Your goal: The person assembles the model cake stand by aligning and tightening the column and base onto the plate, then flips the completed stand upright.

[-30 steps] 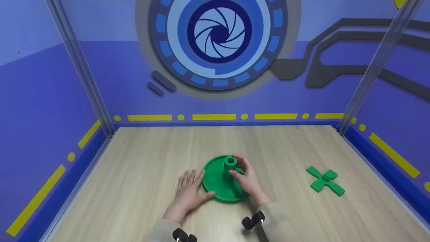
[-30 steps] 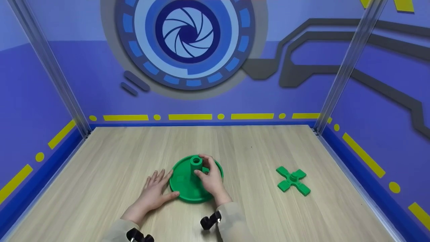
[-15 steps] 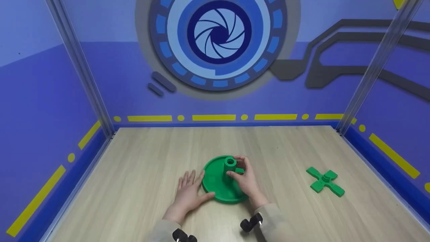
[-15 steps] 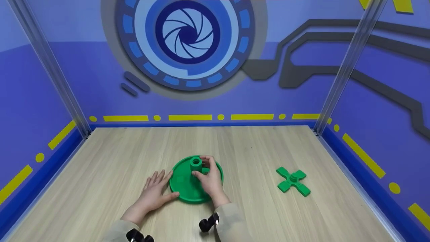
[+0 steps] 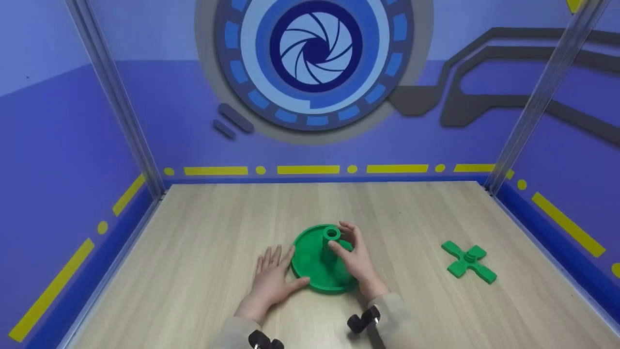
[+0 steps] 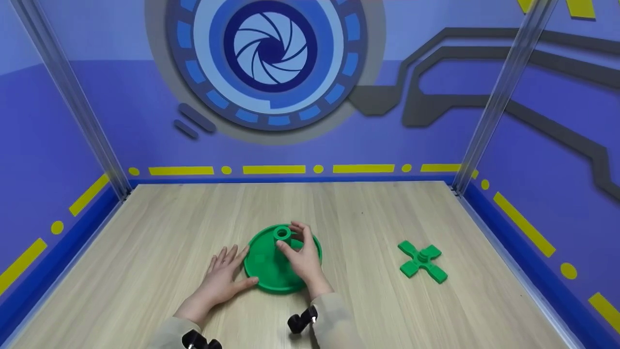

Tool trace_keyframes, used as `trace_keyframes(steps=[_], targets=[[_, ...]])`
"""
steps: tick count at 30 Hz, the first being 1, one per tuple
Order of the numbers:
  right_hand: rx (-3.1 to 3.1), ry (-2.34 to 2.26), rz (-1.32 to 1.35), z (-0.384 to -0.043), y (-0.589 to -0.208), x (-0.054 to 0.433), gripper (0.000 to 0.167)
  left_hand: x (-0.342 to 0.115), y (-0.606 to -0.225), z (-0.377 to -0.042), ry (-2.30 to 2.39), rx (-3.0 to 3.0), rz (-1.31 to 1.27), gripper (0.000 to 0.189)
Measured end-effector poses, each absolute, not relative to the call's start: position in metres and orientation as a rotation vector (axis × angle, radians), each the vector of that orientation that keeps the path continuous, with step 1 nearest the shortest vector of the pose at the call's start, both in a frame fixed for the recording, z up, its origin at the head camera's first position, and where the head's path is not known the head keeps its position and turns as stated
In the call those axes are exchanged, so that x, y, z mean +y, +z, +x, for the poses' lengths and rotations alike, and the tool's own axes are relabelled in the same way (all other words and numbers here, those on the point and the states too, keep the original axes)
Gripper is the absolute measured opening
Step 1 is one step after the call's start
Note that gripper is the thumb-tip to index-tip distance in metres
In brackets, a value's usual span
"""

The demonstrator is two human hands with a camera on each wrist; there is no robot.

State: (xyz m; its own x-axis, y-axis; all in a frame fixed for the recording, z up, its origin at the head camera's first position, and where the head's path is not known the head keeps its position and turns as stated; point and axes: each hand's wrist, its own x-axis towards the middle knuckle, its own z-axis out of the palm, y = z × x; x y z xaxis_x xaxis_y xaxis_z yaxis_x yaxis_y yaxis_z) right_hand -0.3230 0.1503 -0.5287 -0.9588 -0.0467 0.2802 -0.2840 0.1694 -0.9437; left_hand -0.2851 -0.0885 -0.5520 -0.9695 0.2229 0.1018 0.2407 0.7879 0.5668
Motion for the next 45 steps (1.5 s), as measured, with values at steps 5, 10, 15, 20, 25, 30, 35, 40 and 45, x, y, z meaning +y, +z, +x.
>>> trace_keyframes(steps=[5, 10, 15, 20, 25, 30, 35, 40, 45], targets=[[-2.241, 1.987, 0.444, -0.323, -0.526, 0.153, 0.057, -0.088, -0.552, -0.285, -0.928, -2.944, -0.380, 0.097], [-2.312, 1.937, 0.483, -0.323, -0.526, 0.154, 0.054, -0.089, -0.552, -0.286, -0.919, -2.937, -0.394, 0.096], [-2.294, 1.899, 0.499, -0.323, -0.526, 0.153, 0.051, -0.089, -0.552, -0.285, -0.928, -2.937, -0.385, 0.097], [-2.276, 1.858, 0.475, -0.324, -0.528, 0.152, 0.049, -0.088, -0.550, -0.284, -0.954, -2.931, -0.389, 0.097], [-2.289, 1.838, 0.407, -0.323, -0.527, 0.150, 0.049, -0.088, -0.550, -0.283, -0.934, -2.942, -0.386, 0.098], [-2.291, 1.821, 0.357, -0.324, -0.527, 0.148, 0.051, -0.089, -0.550, -0.283, -0.930, -2.937, -0.389, 0.099], [-2.289, 1.796, 0.318, -0.324, -0.528, 0.146, 0.052, -0.089, -0.550, -0.283, -0.930, -2.934, -0.391, 0.098], [-2.280, 1.787, 0.273, -0.322, -0.528, 0.143, 0.051, -0.089, -0.551, -0.284, -0.926, -2.942, -0.380, 0.097], [-2.288, 1.745, 0.213, -0.322, -0.529, 0.140, 0.053, -0.089, -0.552, -0.284, -0.924, -2.934, -0.386, 0.097]])
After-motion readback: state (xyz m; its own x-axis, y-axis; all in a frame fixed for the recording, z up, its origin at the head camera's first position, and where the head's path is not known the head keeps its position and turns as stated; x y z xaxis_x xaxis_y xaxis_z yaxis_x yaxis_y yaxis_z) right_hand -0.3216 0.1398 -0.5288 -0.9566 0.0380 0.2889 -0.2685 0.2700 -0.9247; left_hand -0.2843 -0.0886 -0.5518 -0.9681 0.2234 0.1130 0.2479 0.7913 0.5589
